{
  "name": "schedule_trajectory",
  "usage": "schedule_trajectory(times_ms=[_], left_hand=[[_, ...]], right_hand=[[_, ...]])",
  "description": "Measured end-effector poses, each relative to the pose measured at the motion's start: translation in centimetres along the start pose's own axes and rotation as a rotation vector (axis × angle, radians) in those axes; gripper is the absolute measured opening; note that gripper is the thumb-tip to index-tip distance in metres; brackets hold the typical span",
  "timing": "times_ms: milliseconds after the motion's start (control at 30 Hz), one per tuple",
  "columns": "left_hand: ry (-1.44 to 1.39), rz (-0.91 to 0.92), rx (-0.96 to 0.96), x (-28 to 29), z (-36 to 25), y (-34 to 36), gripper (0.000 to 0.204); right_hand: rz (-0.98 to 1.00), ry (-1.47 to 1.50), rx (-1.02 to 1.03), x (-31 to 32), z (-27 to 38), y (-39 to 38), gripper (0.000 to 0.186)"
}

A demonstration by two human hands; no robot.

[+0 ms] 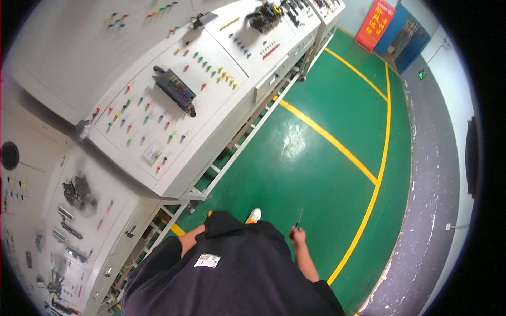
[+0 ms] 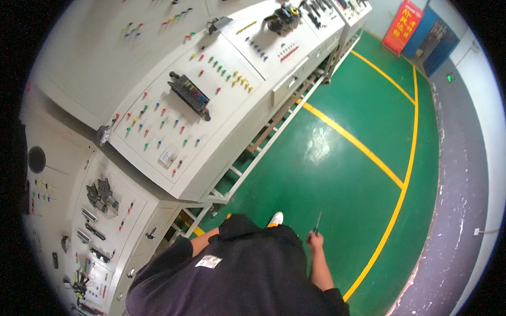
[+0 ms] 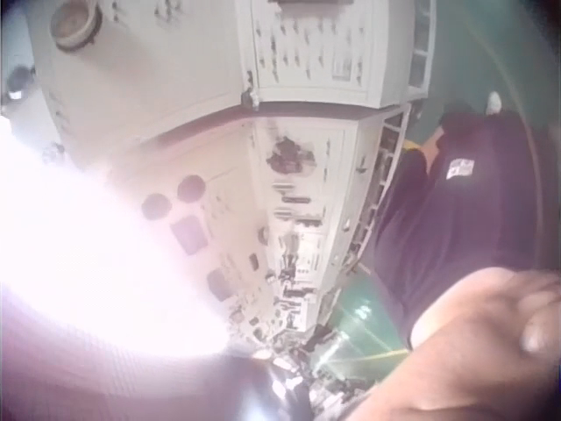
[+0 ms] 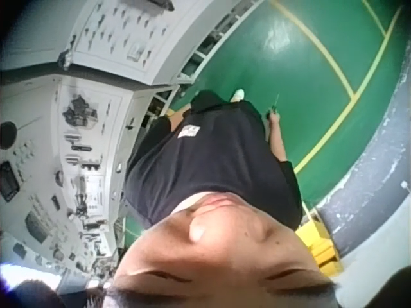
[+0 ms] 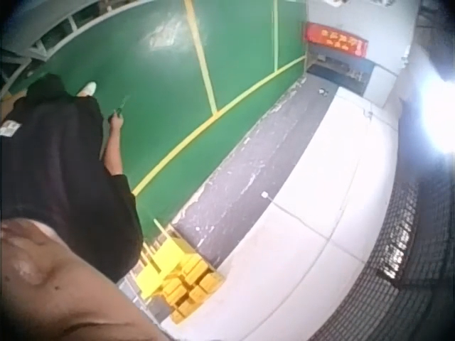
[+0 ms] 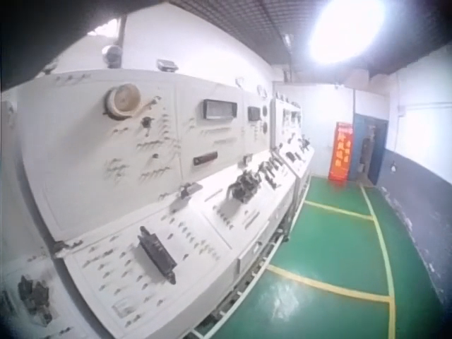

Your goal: The person uses a screwdriver to loosen screws on the electrical board, then removes the wires by hand.

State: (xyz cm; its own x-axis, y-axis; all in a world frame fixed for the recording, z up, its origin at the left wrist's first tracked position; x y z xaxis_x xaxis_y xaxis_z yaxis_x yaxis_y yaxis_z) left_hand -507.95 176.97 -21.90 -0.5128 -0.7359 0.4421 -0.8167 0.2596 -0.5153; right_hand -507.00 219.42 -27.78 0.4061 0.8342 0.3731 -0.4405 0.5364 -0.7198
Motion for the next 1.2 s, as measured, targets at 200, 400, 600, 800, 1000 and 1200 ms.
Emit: schedule_trajectory(times_ms=[200, 400, 600, 800, 1000, 1200], left_hand=[[0.113, -0.019, -0.072, 2.2, 0.2, 3.9, 0.028], [0.314, -0.107, -0.359, 5.3, -4.4, 7.3, 0.026], [0.216, -0.185, -0.318, 17.9, -22.1, 10.2, 0.022], [0.028, -0.018, -0.266, 33.1, -31.4, 19.4, 0.028], [-0.954, -0.367, -0.257, 44.6, -36.9, 22.9, 0.023], [-1.843, -0.265, -0.526, 42.7, -40.2, 28.1, 0.052]], right_hand=[[0.02, 0.143, -0.073, 1.5, 3.9, 3.1, 0.016], [-0.021, 0.105, -0.135, 2.3, 6.8, 7.2, 0.018], [-0.14, -0.087, 0.019, 3.1, 12.6, 10.3, 0.014], [-0.029, -0.261, 0.13, 4.8, 18.4, 17.3, 0.02], [-0.143, -0.029, -0.009, 4.3, 32.1, 20.3, 0.018], [-0.137, -0.017, 0.045, -1.5, 41.6, 23.5, 0.021]])
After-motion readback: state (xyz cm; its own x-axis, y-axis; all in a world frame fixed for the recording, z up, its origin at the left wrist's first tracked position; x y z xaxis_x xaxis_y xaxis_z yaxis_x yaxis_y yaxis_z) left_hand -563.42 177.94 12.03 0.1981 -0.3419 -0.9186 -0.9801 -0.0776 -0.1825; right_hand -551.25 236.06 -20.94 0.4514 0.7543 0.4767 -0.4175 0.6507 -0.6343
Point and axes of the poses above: each hand's wrist, its own y-axis towards the middle knuckle, its own x-axis out of the back of the hand, z = x × y, the point moved 8 cm from there along y, towards the middle knuckle, and after that the axes turned 15 degrees about -z, right-handed, at the moved point
